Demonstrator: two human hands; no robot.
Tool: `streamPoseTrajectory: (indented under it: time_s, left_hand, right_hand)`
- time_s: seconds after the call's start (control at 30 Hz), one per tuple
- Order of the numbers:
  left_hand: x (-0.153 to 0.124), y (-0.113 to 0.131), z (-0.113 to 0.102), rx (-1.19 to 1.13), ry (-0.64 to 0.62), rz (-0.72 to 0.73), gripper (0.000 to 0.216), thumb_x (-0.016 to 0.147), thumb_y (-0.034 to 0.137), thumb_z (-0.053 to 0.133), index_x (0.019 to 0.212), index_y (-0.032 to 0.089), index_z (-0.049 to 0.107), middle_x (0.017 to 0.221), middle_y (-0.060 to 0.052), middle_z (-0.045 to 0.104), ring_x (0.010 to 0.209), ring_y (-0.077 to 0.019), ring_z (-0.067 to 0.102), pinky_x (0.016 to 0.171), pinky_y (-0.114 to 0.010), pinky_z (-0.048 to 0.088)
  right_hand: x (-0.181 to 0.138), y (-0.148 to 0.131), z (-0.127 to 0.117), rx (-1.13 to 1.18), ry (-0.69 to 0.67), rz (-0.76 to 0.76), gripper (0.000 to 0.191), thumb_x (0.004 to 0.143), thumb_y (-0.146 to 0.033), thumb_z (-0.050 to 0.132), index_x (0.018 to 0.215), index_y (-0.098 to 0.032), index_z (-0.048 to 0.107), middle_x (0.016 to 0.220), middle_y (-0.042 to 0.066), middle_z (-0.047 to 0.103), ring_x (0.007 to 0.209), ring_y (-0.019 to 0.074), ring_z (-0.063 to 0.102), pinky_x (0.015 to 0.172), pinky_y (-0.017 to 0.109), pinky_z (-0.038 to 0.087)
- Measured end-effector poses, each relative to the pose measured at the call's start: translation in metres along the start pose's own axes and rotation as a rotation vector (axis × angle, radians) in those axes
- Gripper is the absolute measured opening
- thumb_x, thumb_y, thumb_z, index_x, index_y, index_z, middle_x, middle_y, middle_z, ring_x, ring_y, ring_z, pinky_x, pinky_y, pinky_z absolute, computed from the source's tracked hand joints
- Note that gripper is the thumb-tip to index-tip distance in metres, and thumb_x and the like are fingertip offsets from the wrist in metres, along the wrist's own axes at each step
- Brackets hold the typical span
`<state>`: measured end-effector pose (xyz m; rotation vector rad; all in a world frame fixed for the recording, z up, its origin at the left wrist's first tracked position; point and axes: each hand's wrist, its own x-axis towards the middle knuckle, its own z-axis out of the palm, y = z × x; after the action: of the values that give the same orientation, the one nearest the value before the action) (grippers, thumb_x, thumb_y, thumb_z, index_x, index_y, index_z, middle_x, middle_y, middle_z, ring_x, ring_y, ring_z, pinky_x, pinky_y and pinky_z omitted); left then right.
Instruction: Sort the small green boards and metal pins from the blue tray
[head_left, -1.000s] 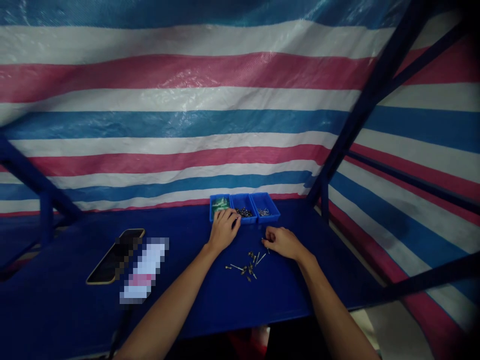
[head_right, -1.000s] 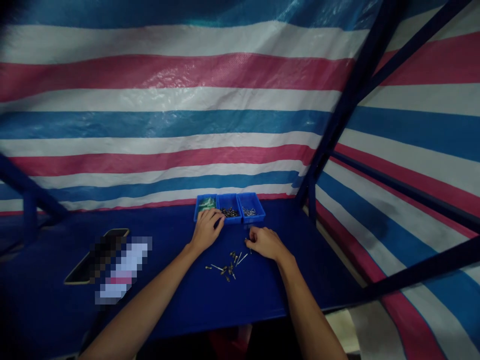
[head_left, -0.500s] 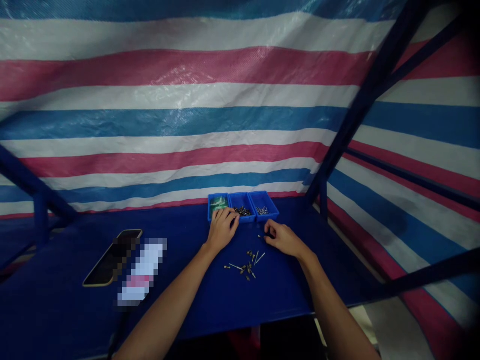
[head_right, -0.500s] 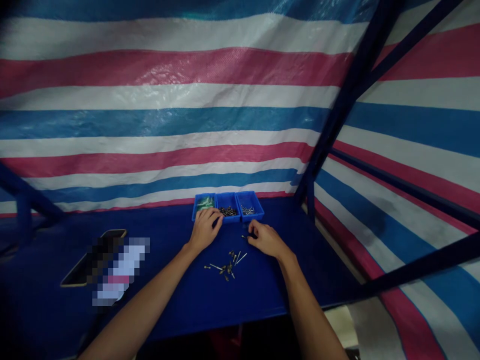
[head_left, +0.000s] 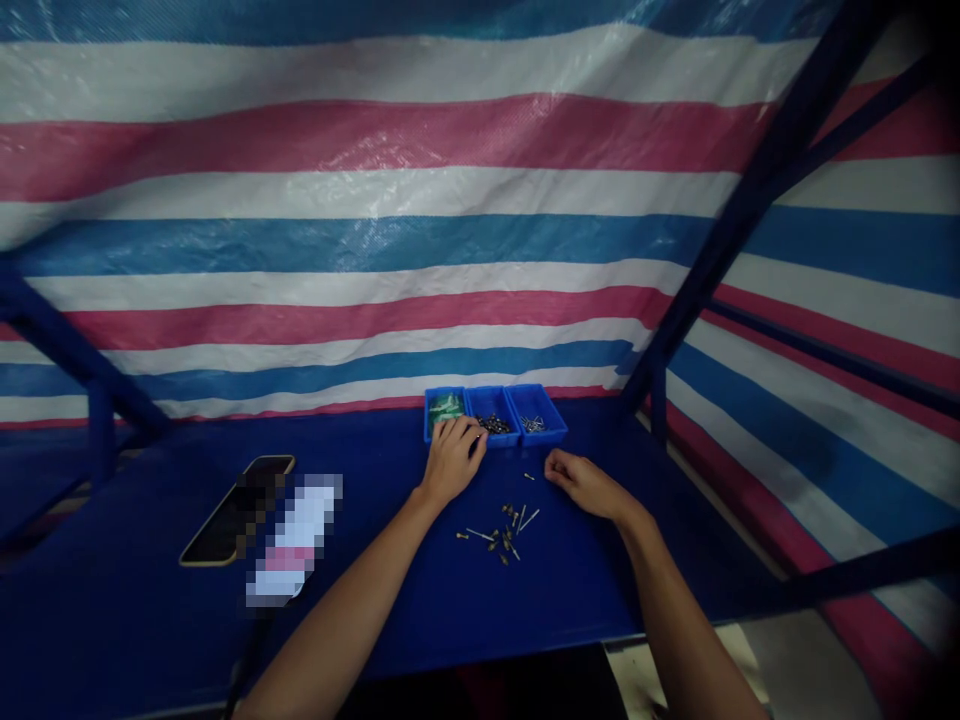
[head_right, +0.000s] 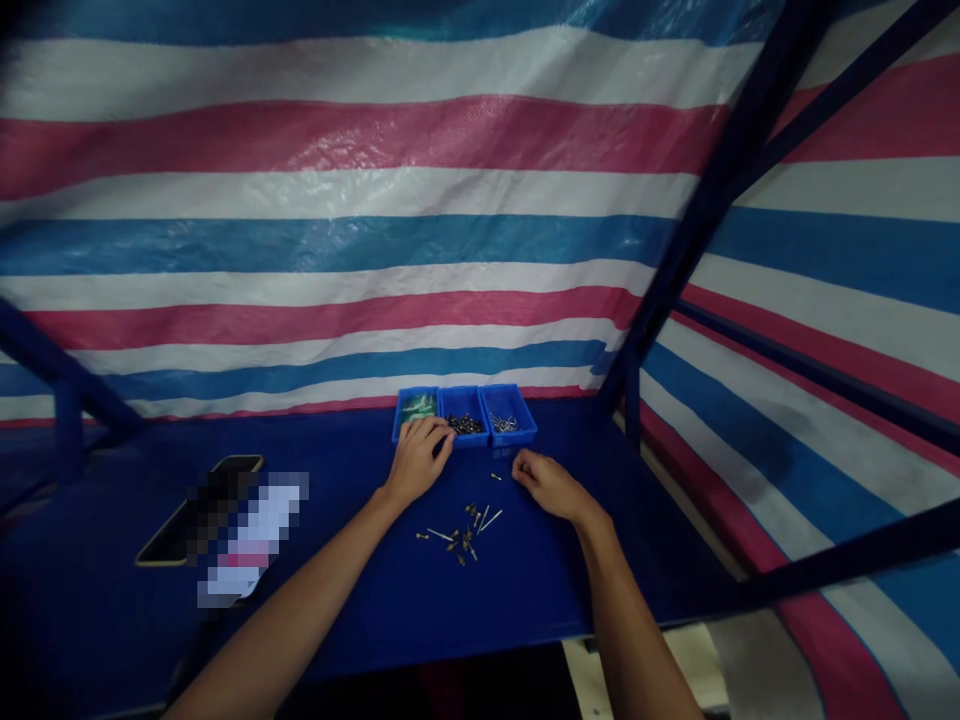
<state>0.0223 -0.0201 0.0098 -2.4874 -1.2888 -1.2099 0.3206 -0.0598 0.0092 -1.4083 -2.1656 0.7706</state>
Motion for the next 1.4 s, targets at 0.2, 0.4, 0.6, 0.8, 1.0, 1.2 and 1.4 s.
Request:
streamPoseTrajectory:
  time_s: [0.2,0.4,0.6,0.8,1.0,1.2,1.4]
  left_hand:
    - [0.000,0.001,-0.001,-0.002,0.002,-0.004,0.019,0.108,0.026,0.052,0.108,0.024,0.071,0.113,-0.006,0.070,0.108,-0.0225,0.064,0.098,-0.043,0.043]
    - [0.000,0.000,-0.002,-0.004,-0.006,-0.005,0.020,0.109,0.027,0.051,0.109,0.024,0.071,0.114,-0.006,0.070,0.108,-0.0225,0.064,0.098,-0.043,0.043]
    - [0.000,-0.001,0.000,-0.005,0.007,-0.005,0.019,0.108,0.026,0.052,0.109,0.025,0.071,0.114,-0.006,0.070,0.108,-0.0233,0.064,0.098,-0.043,0.043]
    - [0.000,-0.001,0.000,-0.006,0.007,0.001,0.019,0.109,0.027,0.051,0.109,0.024,0.070,0.113,-0.006,0.070,0.109,-0.0232,0.064,0.098,-0.044,0.043]
    - [0.000,0.000,-0.001,-0.001,0.007,0.004,0.020,0.109,0.027,0.050,0.110,0.024,0.070,0.113,-0.006,0.071,0.108,-0.0227,0.064,0.098,-0.043,0.043]
    - [0.001,0.000,0.000,0.004,0.021,0.004,0.020,0.109,0.028,0.051,0.108,0.024,0.070,0.112,-0.006,0.071,0.108,-0.0226,0.064,0.097,-0.043,0.043]
    - [0.000,0.001,-0.002,0.002,0.012,0.006,0.020,0.109,0.026,0.050,0.109,0.024,0.070,0.112,-0.006,0.070,0.109,-0.0226,0.064,0.098,-0.042,0.043]
  right_hand:
    - [0.003,0.002,0.005,-0.090,0.018,-0.019,0.015,0.106,-0.030,0.044,0.095,-0.025,0.053,0.087,0.000,0.064,0.086,0.0212,0.060,0.108,0.048,0.039]
    - [0.007,-0.001,0.011,-0.052,0.094,-0.016,0.019,0.110,-0.034,0.037,0.097,-0.026,0.049,0.094,0.002,0.062,0.090,0.0229,0.056,0.099,0.045,0.044]
    - [0.010,-0.016,0.015,0.049,0.188,-0.087,0.018,0.110,-0.033,0.037,0.098,-0.025,0.047,0.099,0.004,0.057,0.088,0.0214,0.055,0.083,0.035,0.047]
    - [0.012,-0.028,0.025,0.059,0.148,-0.105,0.017,0.111,-0.033,0.037,0.102,-0.025,0.049,0.098,0.002,0.058,0.083,0.0192,0.056,0.079,0.033,0.045]
    - [0.014,-0.032,0.028,0.082,0.173,-0.116,0.018,0.111,-0.035,0.040,0.100,-0.025,0.050,0.091,0.000,0.061,0.081,0.0191,0.058,0.078,0.032,0.044]
    - [0.016,-0.037,0.029,0.077,0.261,-0.139,0.023,0.111,-0.042,0.041,0.103,-0.026,0.054,0.091,0.002,0.062,0.081,0.0200,0.059,0.079,0.031,0.046]
    - [0.018,-0.038,0.031,0.065,0.360,-0.190,0.025,0.111,-0.040,0.040,0.103,-0.026,0.059,0.091,0.004,0.062,0.082,0.0219,0.060,0.080,0.032,0.047]
